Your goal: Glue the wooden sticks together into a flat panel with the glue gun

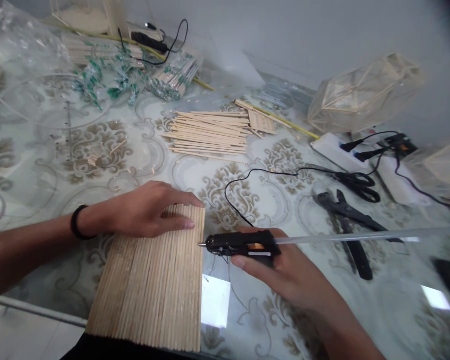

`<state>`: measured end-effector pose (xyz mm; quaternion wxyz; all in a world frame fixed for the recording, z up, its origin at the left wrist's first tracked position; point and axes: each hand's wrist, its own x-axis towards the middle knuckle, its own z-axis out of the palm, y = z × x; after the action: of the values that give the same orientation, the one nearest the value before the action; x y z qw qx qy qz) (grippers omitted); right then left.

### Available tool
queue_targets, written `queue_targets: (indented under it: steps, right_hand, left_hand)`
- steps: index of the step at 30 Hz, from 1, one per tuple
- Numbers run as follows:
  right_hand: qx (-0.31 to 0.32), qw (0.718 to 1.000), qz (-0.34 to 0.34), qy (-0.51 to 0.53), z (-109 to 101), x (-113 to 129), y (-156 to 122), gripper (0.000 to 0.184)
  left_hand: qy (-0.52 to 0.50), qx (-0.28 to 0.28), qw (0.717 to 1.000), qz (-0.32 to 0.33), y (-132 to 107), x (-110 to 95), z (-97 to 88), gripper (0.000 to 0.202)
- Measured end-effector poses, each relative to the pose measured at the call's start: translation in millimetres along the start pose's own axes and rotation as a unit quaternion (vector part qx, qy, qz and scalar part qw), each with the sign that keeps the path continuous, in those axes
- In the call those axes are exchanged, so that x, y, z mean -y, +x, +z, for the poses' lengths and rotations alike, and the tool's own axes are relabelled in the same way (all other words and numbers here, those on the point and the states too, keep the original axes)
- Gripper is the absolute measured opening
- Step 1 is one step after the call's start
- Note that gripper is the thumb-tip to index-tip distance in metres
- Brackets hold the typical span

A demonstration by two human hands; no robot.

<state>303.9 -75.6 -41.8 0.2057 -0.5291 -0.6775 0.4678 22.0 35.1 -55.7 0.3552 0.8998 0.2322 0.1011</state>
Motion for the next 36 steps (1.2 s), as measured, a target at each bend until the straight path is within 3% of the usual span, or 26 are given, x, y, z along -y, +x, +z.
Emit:
queue_targets:
  steps: [12,21,33,36]
  right_hand:
    - [-0.055,0.998,0.008,0.007,3.4,2.6,2.8,0.015]
    - [-0.082,0.996,0.023,-0.035,7.7,4.6,5.6,0.034]
    - [-0.107,0.992,0.032,-0.057,11.8,3.8,6.2,0.025]
    - [-0.087,0.994,0.026,-0.053,11.2,4.7,5.6,0.02]
  left_hand:
    - [0.007,0.02,0.999,-0.024,0.1,-3.3,2.6,0.039]
    - [-0.017,0.02,1.0,0.002,-0.1,-3.5,2.9,0.034]
    - [-0.014,0.039,0.999,-0.03,1.9,-5.5,0.4,0.031]
    - [-0.011,0.039,0.999,-0.032,2.6,-5.3,0.2,0.031]
